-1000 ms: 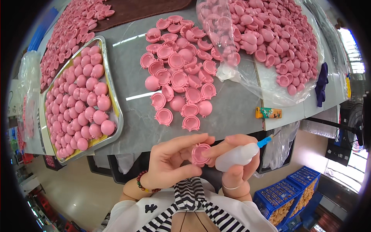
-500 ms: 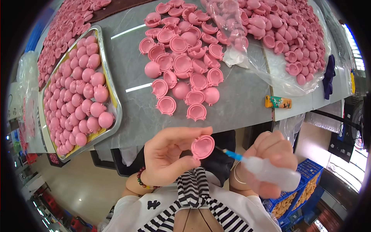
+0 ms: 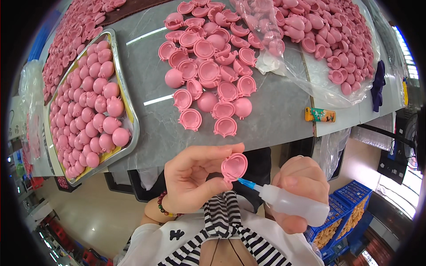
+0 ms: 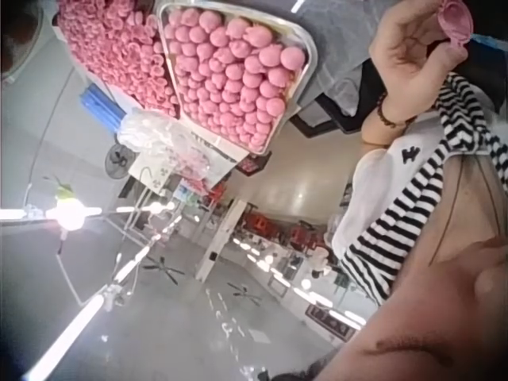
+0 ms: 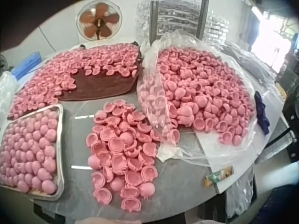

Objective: Applying glue to the rim of pink plastic sphere halves and joining them together at a factory workbench.

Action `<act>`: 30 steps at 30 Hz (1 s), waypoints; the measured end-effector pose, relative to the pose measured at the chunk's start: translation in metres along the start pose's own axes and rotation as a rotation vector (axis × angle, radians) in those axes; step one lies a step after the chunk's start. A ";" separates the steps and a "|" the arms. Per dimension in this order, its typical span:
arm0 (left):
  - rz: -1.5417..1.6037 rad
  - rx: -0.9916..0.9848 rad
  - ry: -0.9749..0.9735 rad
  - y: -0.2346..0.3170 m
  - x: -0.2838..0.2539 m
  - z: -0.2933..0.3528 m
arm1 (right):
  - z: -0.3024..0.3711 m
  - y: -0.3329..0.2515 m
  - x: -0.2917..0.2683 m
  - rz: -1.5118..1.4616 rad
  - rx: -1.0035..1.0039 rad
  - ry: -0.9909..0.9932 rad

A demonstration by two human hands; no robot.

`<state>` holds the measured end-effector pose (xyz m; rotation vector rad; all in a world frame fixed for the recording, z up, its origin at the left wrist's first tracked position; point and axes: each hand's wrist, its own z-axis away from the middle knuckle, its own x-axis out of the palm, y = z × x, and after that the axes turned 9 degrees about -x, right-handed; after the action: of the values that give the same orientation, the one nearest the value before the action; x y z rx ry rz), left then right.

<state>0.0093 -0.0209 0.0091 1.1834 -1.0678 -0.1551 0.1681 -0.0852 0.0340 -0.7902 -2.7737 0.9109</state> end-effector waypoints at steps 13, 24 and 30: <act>-0.016 -0.001 0.007 0.002 0.001 0.001 | 0.001 0.004 0.002 0.042 -0.033 -0.020; -0.610 0.210 0.219 0.003 0.006 0.001 | 0.001 0.003 -0.002 0.086 -0.007 -0.114; 0.129 0.090 -0.137 -0.009 -0.012 -0.005 | 0.005 0.018 -0.033 0.607 0.008 0.455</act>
<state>0.0101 -0.0140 -0.0052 1.1935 -1.2796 -0.0891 0.2031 -0.0925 0.0207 -1.6478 -2.1567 0.6887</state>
